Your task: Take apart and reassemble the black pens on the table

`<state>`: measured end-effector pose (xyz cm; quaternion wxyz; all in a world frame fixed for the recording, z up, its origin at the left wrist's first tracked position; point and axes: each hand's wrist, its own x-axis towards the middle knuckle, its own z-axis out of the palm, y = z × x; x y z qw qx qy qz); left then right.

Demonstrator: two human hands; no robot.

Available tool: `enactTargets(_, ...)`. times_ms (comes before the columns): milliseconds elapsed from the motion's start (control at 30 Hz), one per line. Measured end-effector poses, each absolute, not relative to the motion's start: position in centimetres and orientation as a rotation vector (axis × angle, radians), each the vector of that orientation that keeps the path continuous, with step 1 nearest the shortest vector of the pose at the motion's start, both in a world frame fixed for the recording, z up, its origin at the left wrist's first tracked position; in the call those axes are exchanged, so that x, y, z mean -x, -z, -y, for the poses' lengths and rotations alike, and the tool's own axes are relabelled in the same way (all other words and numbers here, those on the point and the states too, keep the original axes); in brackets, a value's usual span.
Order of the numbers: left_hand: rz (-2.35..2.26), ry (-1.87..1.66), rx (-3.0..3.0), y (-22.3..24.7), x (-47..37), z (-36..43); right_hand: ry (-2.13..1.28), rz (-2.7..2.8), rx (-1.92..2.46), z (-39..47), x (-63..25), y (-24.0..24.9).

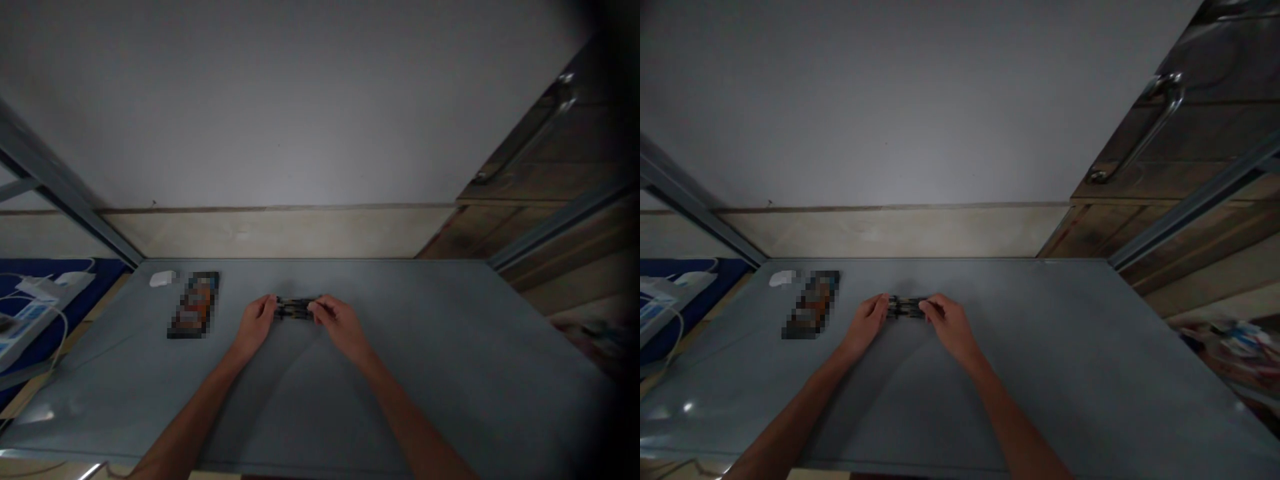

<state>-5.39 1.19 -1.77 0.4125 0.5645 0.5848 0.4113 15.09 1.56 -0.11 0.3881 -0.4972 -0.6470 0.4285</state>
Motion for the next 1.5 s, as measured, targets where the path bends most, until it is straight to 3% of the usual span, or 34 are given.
enactTargets(833,-1.457,-1.053,-1.348,1.66,5.57,-1.16,-1.184,1.636,1.173,-1.89,-15.36,0.09)
enactTargets(1067,-1.465,-1.035,-1.357,1.53,5.55,-1.10,-1.119,1.691,1.351,-1.18,-14.98,-0.34)
enactTargets(1300,-1.463,-1.029,-1.344,1.69,5.56,-1.11,-1.001,1.688,1.243,-1.36,-14.99,-0.58)
enactTargets(1500,-1.463,-1.001,-1.377,1.43,5.51,-1.14,-1.077,1.648,1.360,-1.00,-14.82,-0.46)
